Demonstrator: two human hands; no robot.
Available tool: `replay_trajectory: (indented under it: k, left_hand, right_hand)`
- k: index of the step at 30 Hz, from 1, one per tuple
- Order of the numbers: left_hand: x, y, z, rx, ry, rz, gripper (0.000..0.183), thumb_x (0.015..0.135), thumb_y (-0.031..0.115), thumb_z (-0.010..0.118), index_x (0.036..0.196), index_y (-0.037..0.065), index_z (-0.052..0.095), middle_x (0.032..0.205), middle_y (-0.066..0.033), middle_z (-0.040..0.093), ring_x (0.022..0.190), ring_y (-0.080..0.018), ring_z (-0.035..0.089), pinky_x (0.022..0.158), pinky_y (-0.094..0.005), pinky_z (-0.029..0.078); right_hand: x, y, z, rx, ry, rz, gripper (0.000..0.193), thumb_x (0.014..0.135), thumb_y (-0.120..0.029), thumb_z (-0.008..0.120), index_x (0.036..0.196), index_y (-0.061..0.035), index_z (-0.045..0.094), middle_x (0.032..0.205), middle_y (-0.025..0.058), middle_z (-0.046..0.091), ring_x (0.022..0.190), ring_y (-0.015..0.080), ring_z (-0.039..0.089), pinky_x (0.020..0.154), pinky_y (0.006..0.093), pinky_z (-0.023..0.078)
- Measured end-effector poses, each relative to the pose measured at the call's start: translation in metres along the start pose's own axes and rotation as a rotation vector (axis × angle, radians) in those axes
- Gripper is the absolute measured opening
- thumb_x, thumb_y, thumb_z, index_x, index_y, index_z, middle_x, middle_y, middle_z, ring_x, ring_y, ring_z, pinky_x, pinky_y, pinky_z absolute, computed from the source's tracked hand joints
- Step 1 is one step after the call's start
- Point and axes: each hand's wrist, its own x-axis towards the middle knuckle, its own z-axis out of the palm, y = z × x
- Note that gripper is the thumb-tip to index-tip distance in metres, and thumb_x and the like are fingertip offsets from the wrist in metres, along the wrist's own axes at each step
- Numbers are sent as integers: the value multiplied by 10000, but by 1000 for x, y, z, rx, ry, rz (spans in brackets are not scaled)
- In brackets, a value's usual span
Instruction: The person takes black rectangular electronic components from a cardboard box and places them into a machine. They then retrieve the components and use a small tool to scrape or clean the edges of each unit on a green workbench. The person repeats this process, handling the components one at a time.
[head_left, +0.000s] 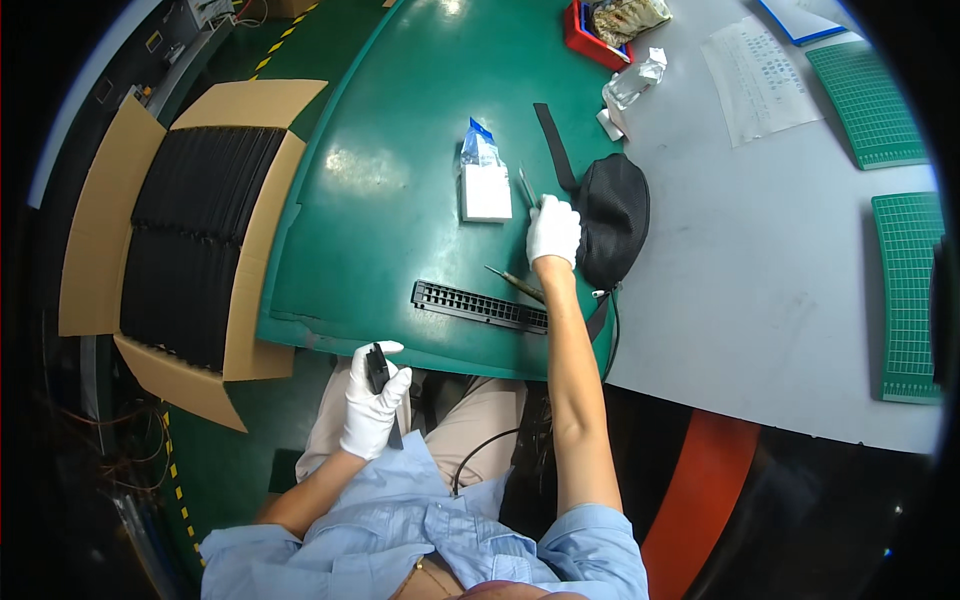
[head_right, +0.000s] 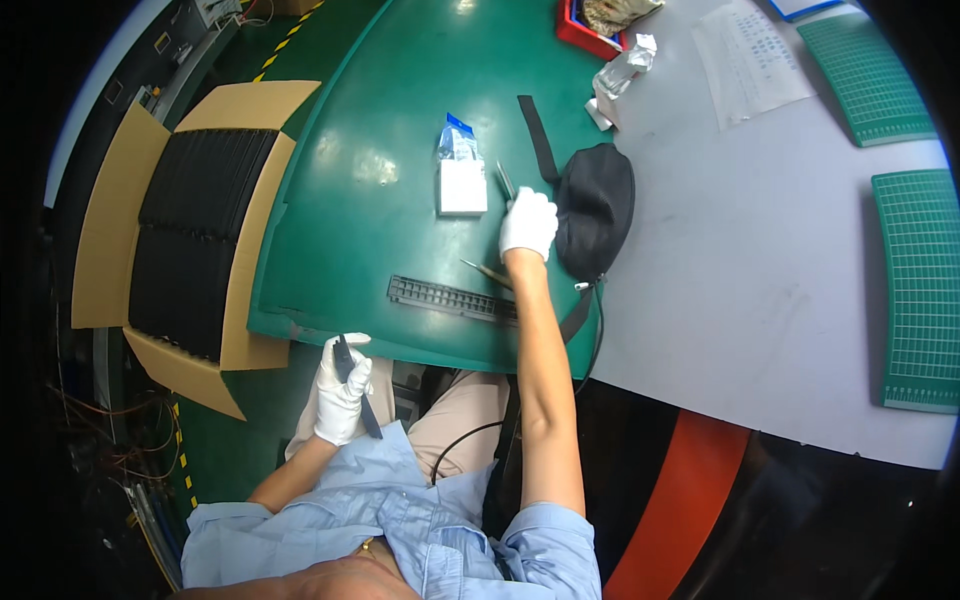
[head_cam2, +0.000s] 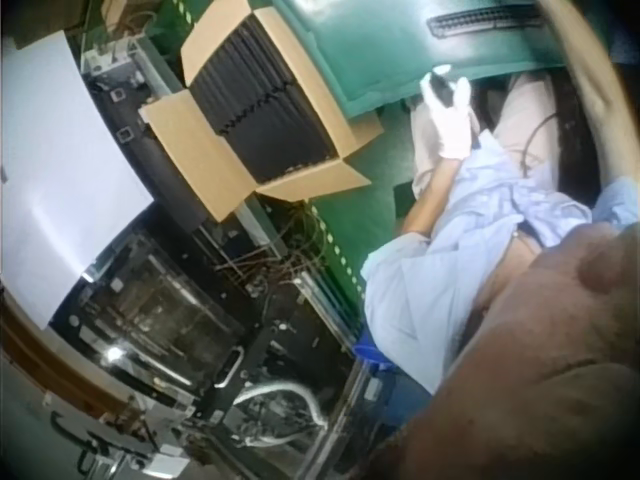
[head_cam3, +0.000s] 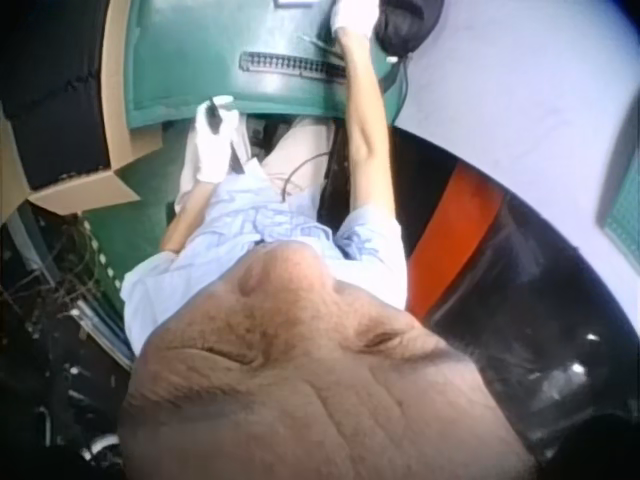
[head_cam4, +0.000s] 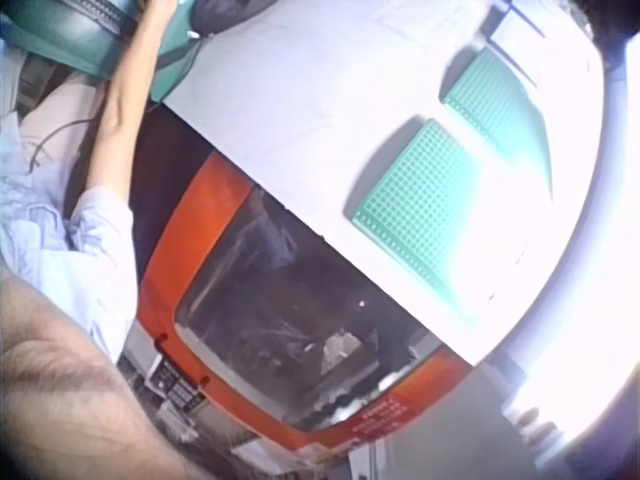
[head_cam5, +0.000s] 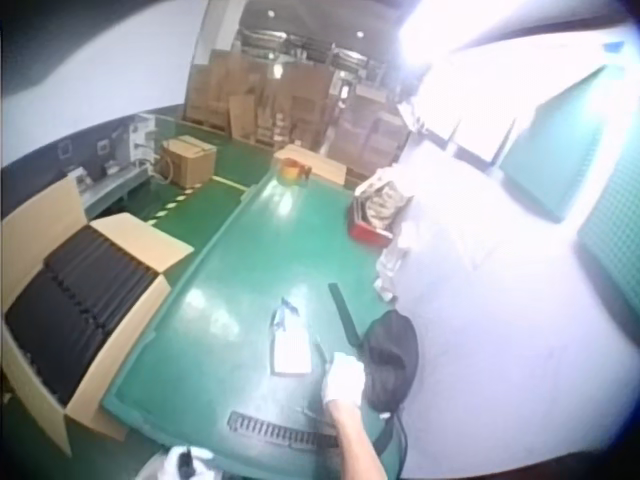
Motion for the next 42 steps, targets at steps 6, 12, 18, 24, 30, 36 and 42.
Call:
replay_trajectory:
  k: [6, 12, 18, 24, 30, 36, 42]
  left_hand:
    - [-2, 29, -3, 160, 7, 86, 291, 866, -1, 760, 1063, 103, 573, 783, 64, 456, 687, -36, 425, 630, -210, 384]
    - [-12, 40, -14, 258, 7, 225, 306, 840, -24, 775, 1015, 106, 561, 776, 70, 443, 681, -22, 407, 612, -204, 364]
    - [-25, 32, -13, 287, 3, 205, 329, 800, 52, 835, 976, 79, 558, 804, 6, 527, 689, -93, 487, 632, -268, 433]
    - [-28, 30, -14, 333, 8, 231, 291, 821, 28, 803, 898, 77, 526, 729, 13, 504, 620, -74, 462, 572, -267, 417]
    - [-33, 39, -15, 332, -61, 193, 281, 861, 19, 761, 897, 100, 494, 748, 22, 497, 650, -66, 476, 602, -251, 416]
    - [-23, 37, -16, 287, 6, 139, 279, 871, 117, 811, 1043, 85, 593, 724, 44, 488, 636, -52, 445, 598, -230, 394]
    - [-17, 27, -15, 221, -59, 200, 293, 892, 150, 795, 1088, 65, 595, 742, 31, 528, 660, -55, 487, 601, -245, 426]
  right_hand:
    - [0, -31, -2, 232, 144, -81, 391, 942, -365, 684, 1220, -91, 657, 1156, 176, 696, 1049, 387, 650, 897, 474, 530]
    - [23, -61, -23, 483, -355, 42, 630, 777, -469, 811, 1138, 35, 706, 1021, 192, 742, 919, 369, 700, 838, 449, 525]
    - [21, -39, 15, 1262, -879, 519, 426, 865, -406, 812, 1088, -95, 625, 800, -20, 592, 558, 98, 511, 496, 261, 435]
    - [-76, -68, -37, 2196, -935, 793, 284, 979, -331, 670, 1035, -91, 529, 725, 30, 523, 447, 40, 398, 329, 169, 296]
    - [-126, -66, -56, 2247, -1006, 811, 273, 978, -326, 631, 1082, -84, 559, 747, 44, 568, 447, 64, 430, 311, 195, 298]
    - [-165, -75, -99, 2081, -875, 854, 372, 983, -378, 646, 1139, -46, 588, 753, 50, 607, 453, 82, 506, 305, 195, 336]
    - [-205, -80, -111, 1794, -841, 660, 447, 960, -297, 682, 1257, 27, 599, 1002, 80, 694, 733, 148, 665, 490, 247, 484]
